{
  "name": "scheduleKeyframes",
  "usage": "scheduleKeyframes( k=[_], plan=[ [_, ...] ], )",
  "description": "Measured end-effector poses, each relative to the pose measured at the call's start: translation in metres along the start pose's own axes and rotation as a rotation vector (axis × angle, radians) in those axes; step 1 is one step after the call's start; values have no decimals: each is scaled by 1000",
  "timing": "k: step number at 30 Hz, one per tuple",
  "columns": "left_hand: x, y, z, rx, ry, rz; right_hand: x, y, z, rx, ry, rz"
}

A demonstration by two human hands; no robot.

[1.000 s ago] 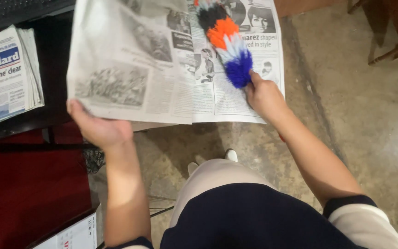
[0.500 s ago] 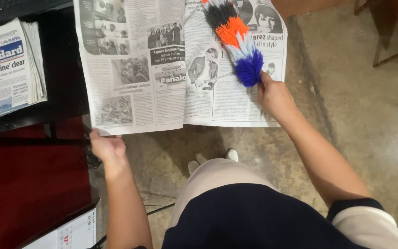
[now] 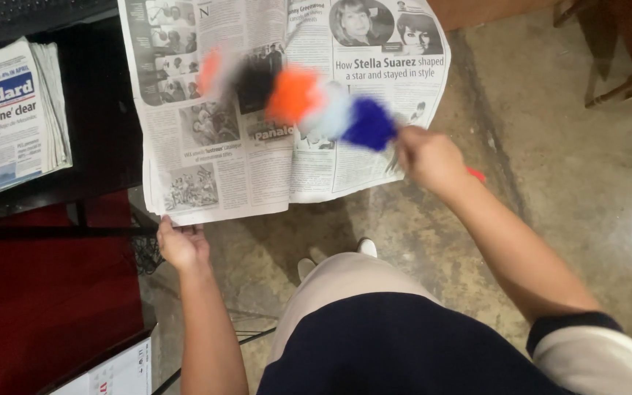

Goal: Dusting a stack of newspapers with a multi-colored duster.

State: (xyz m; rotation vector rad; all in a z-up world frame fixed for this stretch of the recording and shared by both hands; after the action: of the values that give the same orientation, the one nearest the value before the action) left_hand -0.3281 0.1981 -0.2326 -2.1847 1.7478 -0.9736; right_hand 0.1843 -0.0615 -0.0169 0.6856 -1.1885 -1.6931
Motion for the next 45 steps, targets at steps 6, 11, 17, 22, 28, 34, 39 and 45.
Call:
scheduleKeyframes(
  k=[6,11,17,22,28,34,39,45],
  plan=[
    [45,-44,-40,8,-4,56,-78,-2,-39,245,-149,146],
    [71,-62,-53,92,8,158,-71,16,25,37,-40,158],
    [68,-62,-60,30,8,223,-164,8,-32,152,-181,122],
    [56,-57,-57,-20,15,188,-168,6,28,145,66,-46],
    [56,-56,-51,-92,33,116,-209,-14,-34,222,-70,2],
    [46,-46,-40,-73,77,94,-51,9,98,203,112,230],
    [41,-50,-43,-87,92,75,-34,-52,-27,242,-36,240],
    [25,-41,-40,-161,-92,10,-32,-55,-197,-123,-451,-217]
  ],
)
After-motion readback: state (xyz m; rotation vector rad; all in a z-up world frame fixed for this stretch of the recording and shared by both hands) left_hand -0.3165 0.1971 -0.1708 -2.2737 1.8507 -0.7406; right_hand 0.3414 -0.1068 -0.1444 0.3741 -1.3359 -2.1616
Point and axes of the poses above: each hand's wrist, its own x-axis away from the middle knuckle, its own y-axis out of the back of the hand, z = x × y, the point moved 7 cm from there along -x, towards the middle knuckle, and after that the axes turned 15 degrees about z, right-handed, at the moved point
